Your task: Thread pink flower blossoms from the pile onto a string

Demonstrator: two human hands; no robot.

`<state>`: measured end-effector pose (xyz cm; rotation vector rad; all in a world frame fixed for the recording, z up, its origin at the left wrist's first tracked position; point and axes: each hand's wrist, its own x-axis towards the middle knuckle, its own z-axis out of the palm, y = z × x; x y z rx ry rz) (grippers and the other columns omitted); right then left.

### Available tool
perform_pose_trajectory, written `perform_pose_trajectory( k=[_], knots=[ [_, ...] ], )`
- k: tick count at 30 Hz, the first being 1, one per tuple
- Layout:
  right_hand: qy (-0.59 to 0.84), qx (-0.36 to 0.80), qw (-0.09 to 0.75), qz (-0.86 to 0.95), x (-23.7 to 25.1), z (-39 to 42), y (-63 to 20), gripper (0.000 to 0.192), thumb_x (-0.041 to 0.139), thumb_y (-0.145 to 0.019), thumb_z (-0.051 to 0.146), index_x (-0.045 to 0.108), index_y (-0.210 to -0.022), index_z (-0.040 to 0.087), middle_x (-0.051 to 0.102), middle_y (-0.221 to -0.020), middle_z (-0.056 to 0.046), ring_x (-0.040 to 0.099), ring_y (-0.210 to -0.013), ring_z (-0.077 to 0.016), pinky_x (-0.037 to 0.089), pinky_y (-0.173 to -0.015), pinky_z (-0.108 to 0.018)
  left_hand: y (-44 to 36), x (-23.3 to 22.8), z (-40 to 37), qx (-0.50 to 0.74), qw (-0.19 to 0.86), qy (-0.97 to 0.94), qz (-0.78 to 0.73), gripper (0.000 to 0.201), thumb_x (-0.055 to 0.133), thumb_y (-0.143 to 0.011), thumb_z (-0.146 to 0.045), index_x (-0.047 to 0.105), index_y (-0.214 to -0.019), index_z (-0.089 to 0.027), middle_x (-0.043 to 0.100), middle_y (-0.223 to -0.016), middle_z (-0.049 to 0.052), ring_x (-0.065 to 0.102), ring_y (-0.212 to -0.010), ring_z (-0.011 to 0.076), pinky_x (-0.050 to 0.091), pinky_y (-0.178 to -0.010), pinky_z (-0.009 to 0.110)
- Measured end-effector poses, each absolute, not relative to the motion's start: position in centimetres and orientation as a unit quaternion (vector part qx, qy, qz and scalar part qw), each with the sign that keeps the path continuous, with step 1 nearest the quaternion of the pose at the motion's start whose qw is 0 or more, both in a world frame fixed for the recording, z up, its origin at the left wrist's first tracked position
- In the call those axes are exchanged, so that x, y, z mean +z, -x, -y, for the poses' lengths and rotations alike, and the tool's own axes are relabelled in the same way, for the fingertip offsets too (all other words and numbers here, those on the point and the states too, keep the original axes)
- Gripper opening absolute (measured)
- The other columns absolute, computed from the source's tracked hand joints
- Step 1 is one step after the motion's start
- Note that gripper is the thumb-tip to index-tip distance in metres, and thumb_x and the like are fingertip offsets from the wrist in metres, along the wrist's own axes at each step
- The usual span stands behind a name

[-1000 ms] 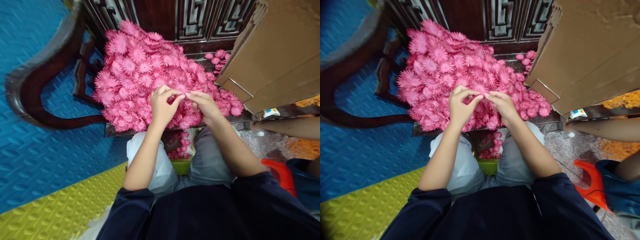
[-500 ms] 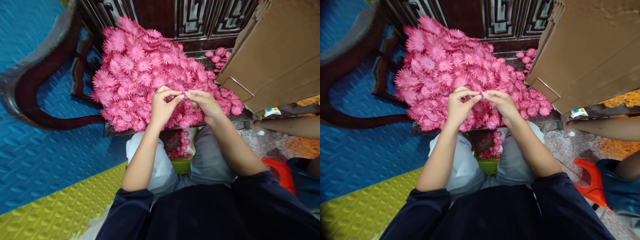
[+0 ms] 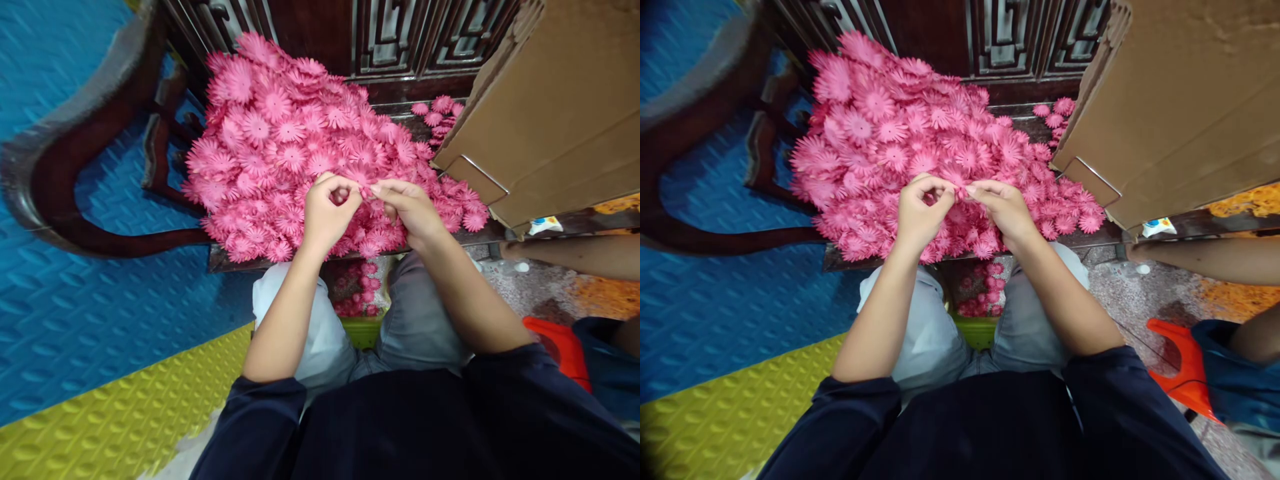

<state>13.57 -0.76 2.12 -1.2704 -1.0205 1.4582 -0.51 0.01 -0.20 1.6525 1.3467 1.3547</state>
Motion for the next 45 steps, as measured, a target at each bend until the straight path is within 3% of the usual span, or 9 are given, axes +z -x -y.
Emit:
perform_pose_trajectory(
  k=[11,22,30,36,40,45],
  knots=[
    [0.516,0.58,0.476,0.413,2.2,0.82,-13.46,0.011,0.068,-0.067,0.026,0.064,-0.067,0.016,0.047,-0.05,0.005,0.05,-0.058,-0.0072,0.039,-0.056,-0.021,0.69,-0.12,0.01,0.52,0.274,-0.63,-0.508,0.008,0.065,-0.074,-0.015,0.065,-0.068,-0.02,0.056,-0.067,-0.002,0.05,-0.064,0.0098,0.042,-0.066,0.025],
    [0.519,0.572,0.452,0.446,2.24,0.85,-13.41,0.018,0.069,-0.067,0.033,0.059,-0.063,0.018,0.057,-0.062,0.002,0.051,-0.062,-0.0085,0.039,-0.055,-0.022,0.69,-0.18,-0.04,0.548,0.32,-0.592,-0.497,0.01,0.074,-0.067,-0.017,0.065,-0.062,-0.02,0.053,-0.064,-0.003,0.047,-0.06,0.0089,0.04,-0.06,0.024],
    [0.522,0.559,0.485,0.424,1.93,0.79,-13.59,0.01,0.066,-0.07,0.026,0.061,-0.067,0.018,0.053,-0.061,0.003,0.048,-0.059,-0.007,0.037,-0.056,-0.022,1.27,-0.17,-0.25,0.512,0.383,-0.614,-0.462,0.01,0.069,-0.074,-0.029,0.07,-0.07,-0.02,0.061,-0.071,0.0,0.051,-0.066,0.0108,0.042,-0.067,0.026],
    [0.516,0.562,0.455,0.459,2.12,0.81,-13.45,0.02,0.067,-0.069,0.034,0.057,-0.062,0.018,0.054,-0.062,0.002,0.048,-0.06,-0.0081,0.037,-0.055,-0.023,0.93,-0.3,-0.1,0.548,0.366,-0.583,-0.475,0.009,0.074,-0.067,-0.023,0.066,-0.065,-0.019,0.055,-0.067,-0.002,0.047,-0.062,0.0086,0.041,-0.062,0.024],
    [0.513,0.557,0.464,0.459,2.02,0.77,-13.51,0.022,0.068,-0.068,0.037,0.057,-0.063,0.019,0.052,-0.062,0.002,0.044,-0.057,-0.0075,0.033,-0.053,-0.023,0.9,-0.46,-0.2,0.552,0.406,-0.561,-0.465,0.01,0.075,-0.067,-0.025,0.068,-0.067,-0.02,0.059,-0.069,-0.002,0.05,-0.063,0.0088,0.042,-0.064,0.024],
    [0.528,0.558,0.454,0.451,1.81,0.71,-13.79,0.029,0.069,-0.068,0.045,0.055,-0.064,0.02,0.046,-0.058,0.005,0.029,-0.046,-0.0046,0.021,-0.045,-0.023,1.03,-0.47,-0.37,0.543,0.471,-0.527,-0.453,0.013,0.074,-0.069,-0.032,0.067,-0.069,-0.021,0.064,-0.07,-0.002,0.055,-0.066,0.01,0.045,-0.069,0.025]
  ],
)
